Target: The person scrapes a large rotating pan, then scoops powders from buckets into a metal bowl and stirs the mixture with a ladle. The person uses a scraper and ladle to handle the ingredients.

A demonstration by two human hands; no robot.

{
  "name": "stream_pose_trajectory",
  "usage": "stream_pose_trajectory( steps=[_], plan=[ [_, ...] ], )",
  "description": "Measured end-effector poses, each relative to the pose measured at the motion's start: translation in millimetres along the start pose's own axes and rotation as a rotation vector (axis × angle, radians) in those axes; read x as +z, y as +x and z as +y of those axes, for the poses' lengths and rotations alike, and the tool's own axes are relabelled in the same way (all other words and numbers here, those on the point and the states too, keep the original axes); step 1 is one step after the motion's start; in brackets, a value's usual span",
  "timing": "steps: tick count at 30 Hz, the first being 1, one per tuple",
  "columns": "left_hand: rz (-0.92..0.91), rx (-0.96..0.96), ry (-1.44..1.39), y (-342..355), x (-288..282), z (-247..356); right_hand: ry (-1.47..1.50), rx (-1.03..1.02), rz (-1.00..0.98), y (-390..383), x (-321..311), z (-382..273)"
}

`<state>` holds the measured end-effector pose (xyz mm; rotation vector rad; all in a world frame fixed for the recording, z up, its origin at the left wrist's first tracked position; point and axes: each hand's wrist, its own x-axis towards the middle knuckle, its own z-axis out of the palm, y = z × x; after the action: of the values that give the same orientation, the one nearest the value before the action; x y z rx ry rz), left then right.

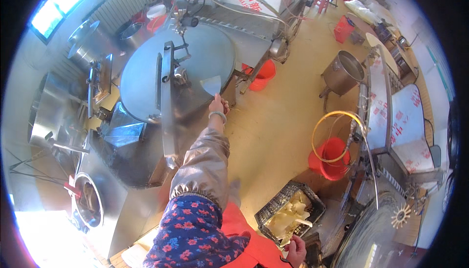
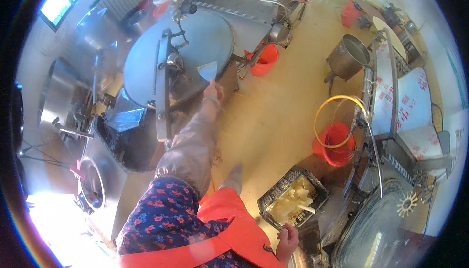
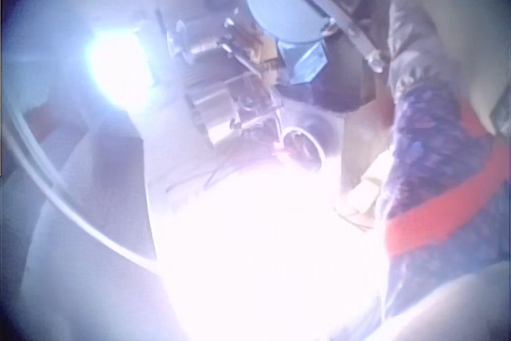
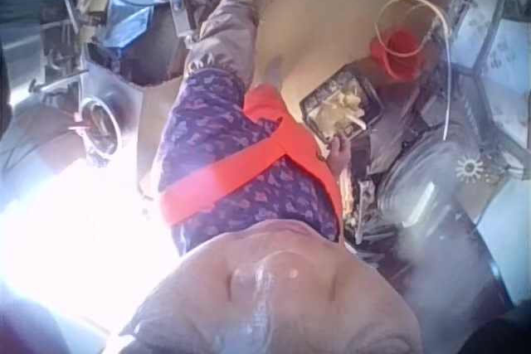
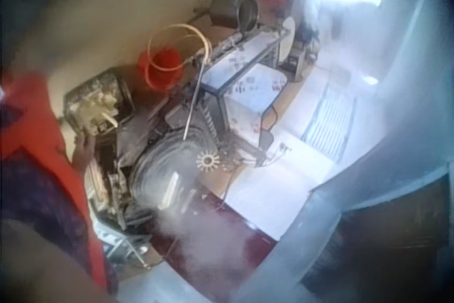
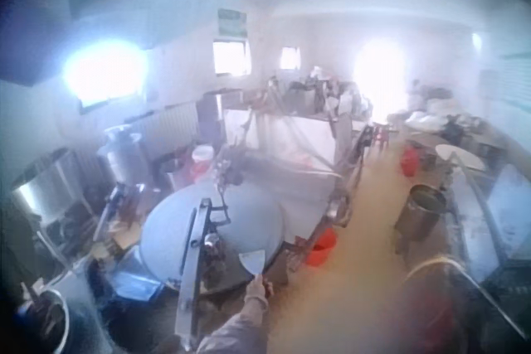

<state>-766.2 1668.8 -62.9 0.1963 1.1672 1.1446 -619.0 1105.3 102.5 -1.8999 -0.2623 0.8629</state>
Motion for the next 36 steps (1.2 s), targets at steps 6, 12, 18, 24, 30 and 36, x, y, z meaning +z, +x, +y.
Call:
stream_pose_trajectory(
  steps=[6, 12, 18, 24, 30, 36],
  plan=[
    [0.144, 0.095, 0.241, 35.1, -13.4, -3.8, -0.039, 0.062, -0.037, 39.3, 48.6, -38.1],
    [0.168, 0.092, 0.092, 6.5, -21.2, -16.1, -0.024, 0.056, -0.108, 60.7, 71.8, -57.4],
    [0.163, 0.071, 0.183, -15.7, -38.1, -26.6, -0.036, -0.015, -0.168, 69.6, 69.5, -65.9],
    [0.139, 0.073, 0.133, -61.4, -46.3, -46.8, -0.015, -0.026, -0.165, 68.4, 68.0, -70.9],
    [-0.08, -0.125, 0.016, -103.6, -1.2, -52.1, -0.158, -0.001, -0.308, 108.5, 86.6, -72.6],
    [-0.389, -0.171, 0.098, -154.7, 17.1, -34.8, -0.281, -0.322, -0.488, 210.1, 217.0, -104.8]
  ],
)
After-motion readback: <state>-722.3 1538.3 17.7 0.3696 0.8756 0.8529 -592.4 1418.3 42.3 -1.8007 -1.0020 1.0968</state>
